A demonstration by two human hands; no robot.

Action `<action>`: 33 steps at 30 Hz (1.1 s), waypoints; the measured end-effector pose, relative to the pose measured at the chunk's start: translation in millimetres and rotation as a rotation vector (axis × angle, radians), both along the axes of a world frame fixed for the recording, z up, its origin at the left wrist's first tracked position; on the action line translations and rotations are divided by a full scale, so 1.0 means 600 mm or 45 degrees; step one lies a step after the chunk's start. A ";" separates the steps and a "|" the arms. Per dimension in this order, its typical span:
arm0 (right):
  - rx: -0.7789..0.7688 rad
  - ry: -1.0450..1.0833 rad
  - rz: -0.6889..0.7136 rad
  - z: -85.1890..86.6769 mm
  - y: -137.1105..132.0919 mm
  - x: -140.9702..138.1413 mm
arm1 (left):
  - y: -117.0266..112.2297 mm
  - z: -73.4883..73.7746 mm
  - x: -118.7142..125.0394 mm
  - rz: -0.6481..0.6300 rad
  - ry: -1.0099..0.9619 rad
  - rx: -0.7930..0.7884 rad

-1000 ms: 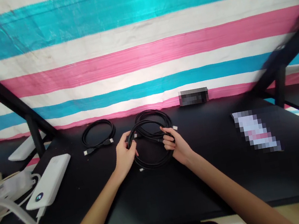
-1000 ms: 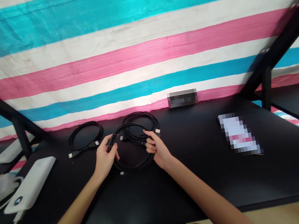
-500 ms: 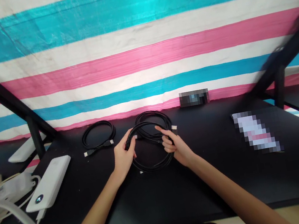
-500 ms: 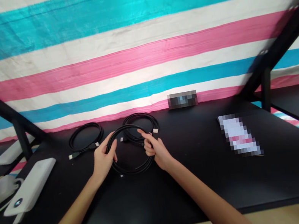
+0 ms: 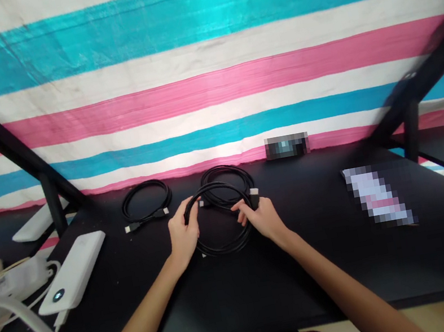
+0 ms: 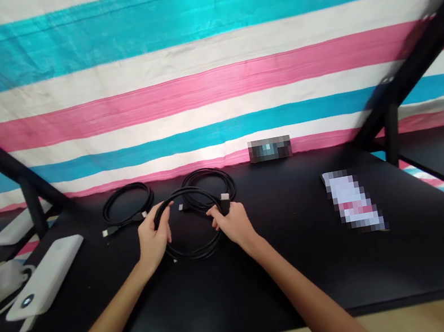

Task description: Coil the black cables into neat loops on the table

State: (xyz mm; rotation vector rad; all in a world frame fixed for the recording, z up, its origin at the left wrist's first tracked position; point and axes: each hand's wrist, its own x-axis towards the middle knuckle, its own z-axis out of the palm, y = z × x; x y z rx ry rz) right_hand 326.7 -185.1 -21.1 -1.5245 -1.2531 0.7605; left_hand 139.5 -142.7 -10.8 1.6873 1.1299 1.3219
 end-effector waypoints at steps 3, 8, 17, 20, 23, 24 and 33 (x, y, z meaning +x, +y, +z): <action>0.006 -0.314 -0.057 0.004 0.000 0.010 | -0.004 0.003 0.000 -0.074 0.005 -0.044; -0.001 -0.386 -0.072 0.013 -0.002 0.010 | -0.002 0.004 0.000 -0.136 -0.010 -0.107; 0.203 -0.011 -0.123 0.022 -0.007 -0.006 | 0.012 0.011 -0.005 -0.555 -0.220 -0.486; 0.298 0.097 -0.173 0.031 -0.010 -0.008 | 0.013 0.012 -0.008 -0.663 -0.110 -0.435; 0.328 0.196 -0.279 0.035 -0.010 -0.007 | 0.014 0.006 -0.007 -0.713 -0.021 -0.374; 0.320 0.233 -0.320 0.034 -0.009 -0.006 | 0.013 0.003 -0.005 -0.714 0.006 -0.369; 0.264 0.368 -0.387 0.025 0.003 0.005 | 0.003 -0.004 0.017 -0.617 -0.205 -0.579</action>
